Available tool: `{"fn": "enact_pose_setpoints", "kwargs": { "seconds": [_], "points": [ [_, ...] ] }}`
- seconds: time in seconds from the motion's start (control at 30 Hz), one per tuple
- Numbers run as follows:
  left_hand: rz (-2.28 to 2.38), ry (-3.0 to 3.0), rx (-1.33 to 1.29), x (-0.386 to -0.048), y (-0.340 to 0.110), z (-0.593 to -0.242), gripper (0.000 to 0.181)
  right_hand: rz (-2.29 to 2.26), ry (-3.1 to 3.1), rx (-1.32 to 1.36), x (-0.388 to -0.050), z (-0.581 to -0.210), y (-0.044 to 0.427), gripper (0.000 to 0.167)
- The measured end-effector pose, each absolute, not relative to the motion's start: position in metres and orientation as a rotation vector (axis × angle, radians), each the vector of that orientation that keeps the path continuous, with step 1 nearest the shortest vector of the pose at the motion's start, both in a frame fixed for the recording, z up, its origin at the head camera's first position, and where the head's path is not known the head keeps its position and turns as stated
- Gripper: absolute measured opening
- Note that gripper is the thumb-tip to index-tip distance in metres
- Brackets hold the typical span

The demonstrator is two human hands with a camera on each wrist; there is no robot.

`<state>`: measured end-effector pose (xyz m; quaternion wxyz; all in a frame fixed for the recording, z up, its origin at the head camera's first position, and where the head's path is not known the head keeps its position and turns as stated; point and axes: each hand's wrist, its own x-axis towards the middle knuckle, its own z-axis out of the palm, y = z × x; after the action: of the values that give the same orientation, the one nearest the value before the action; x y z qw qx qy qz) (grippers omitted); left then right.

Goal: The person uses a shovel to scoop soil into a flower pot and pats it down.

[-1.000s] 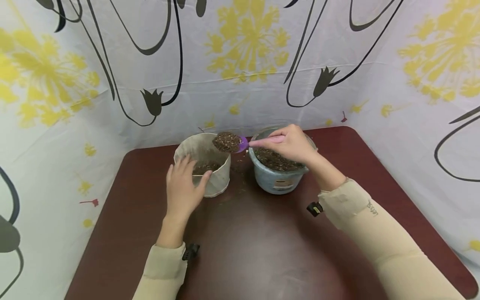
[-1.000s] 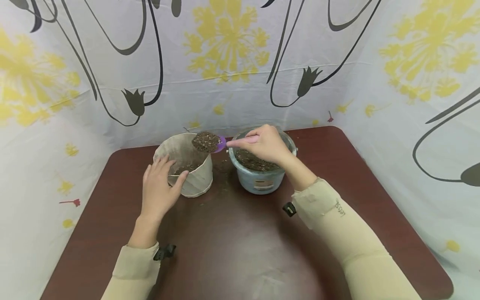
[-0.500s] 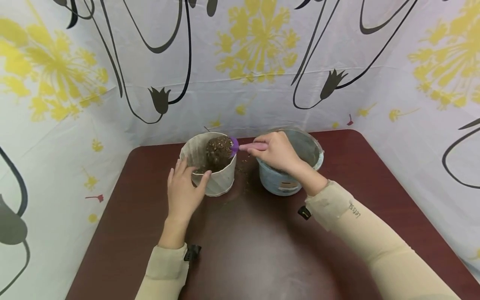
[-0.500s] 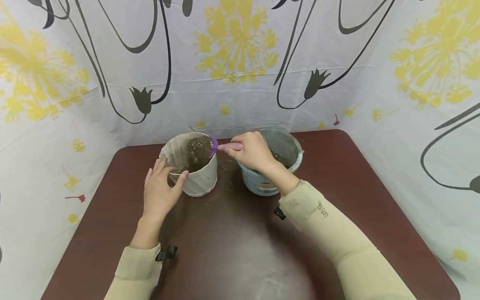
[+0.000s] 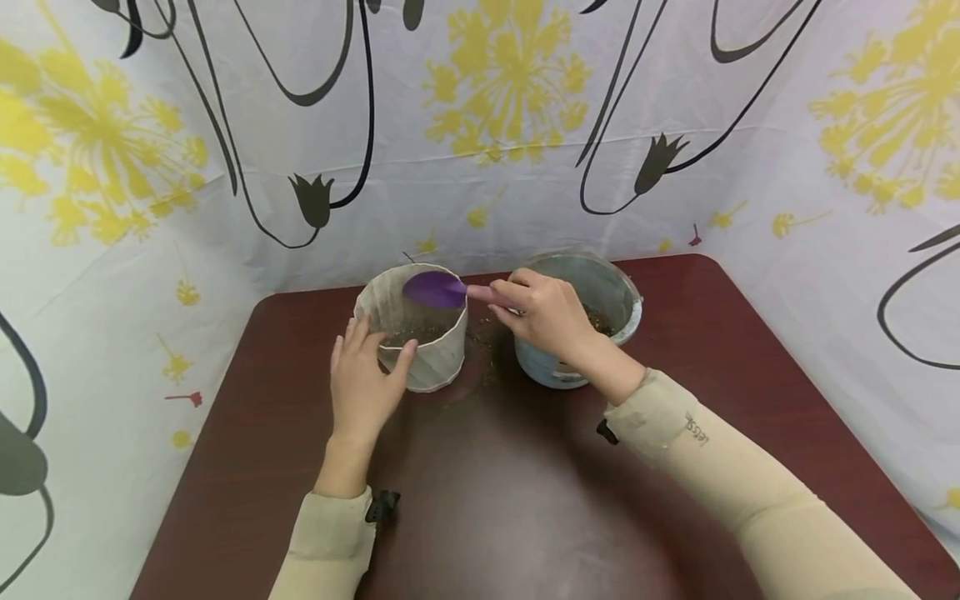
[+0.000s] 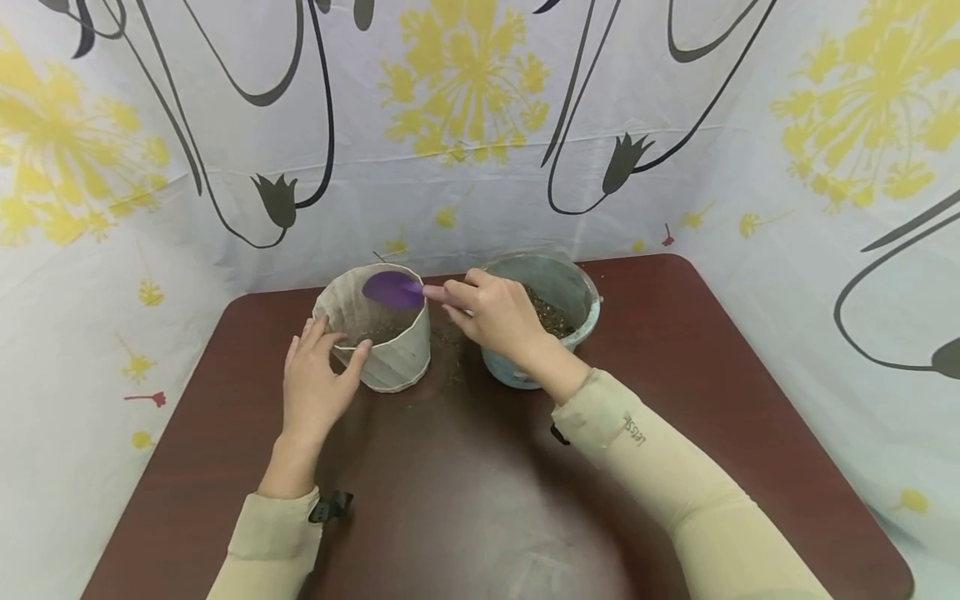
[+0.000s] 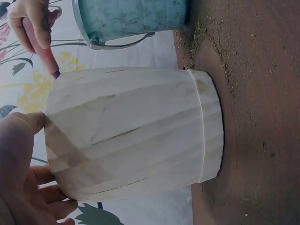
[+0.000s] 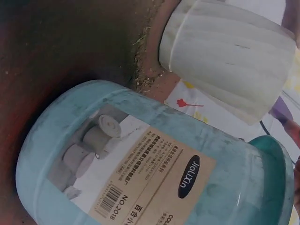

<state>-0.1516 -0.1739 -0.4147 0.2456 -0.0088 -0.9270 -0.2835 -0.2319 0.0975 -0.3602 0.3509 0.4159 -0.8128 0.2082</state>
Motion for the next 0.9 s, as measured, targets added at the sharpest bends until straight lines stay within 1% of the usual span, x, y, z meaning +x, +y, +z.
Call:
{"fn": "enact_pose_setpoints", "kwargs": {
  "seconds": [0.13, 0.27, 0.37, 0.67, 0.83, 0.9],
  "points": [
    [-0.757, -2.516, -0.028, -0.154, -0.169, -0.416, 0.057, 0.692, -2.142, 1.016, -0.231, -0.357, 0.108, 0.017],
    [-0.754, -2.509, -0.047, -0.157, -0.161, -0.415, 0.063, 0.873, -2.150, 0.937, -0.230, -0.350, 0.122, 0.016],
    [-0.764, -2.492, -0.091, -0.160, -0.152, -0.413, 0.063, 0.947, -2.167, 0.857, -0.229, -0.346, 0.139, 0.017],
    [-0.714, -2.333, -0.321, -0.174, -0.118, -0.411, 0.044, 0.984, -2.301, 0.599, -0.226, -0.342, 0.203, 0.018],
    [-0.704, -2.263, -0.487, -0.179, -0.092, -0.411, 0.029, 0.934, -2.311, 0.583, -0.221, -0.348, 0.226, 0.016],
    [-0.706, -2.251, -0.555, -0.180, -0.082, -0.412, 0.027, 0.914, -2.321, 0.583, -0.218, -0.351, 0.232, 0.013]
  ]
}}
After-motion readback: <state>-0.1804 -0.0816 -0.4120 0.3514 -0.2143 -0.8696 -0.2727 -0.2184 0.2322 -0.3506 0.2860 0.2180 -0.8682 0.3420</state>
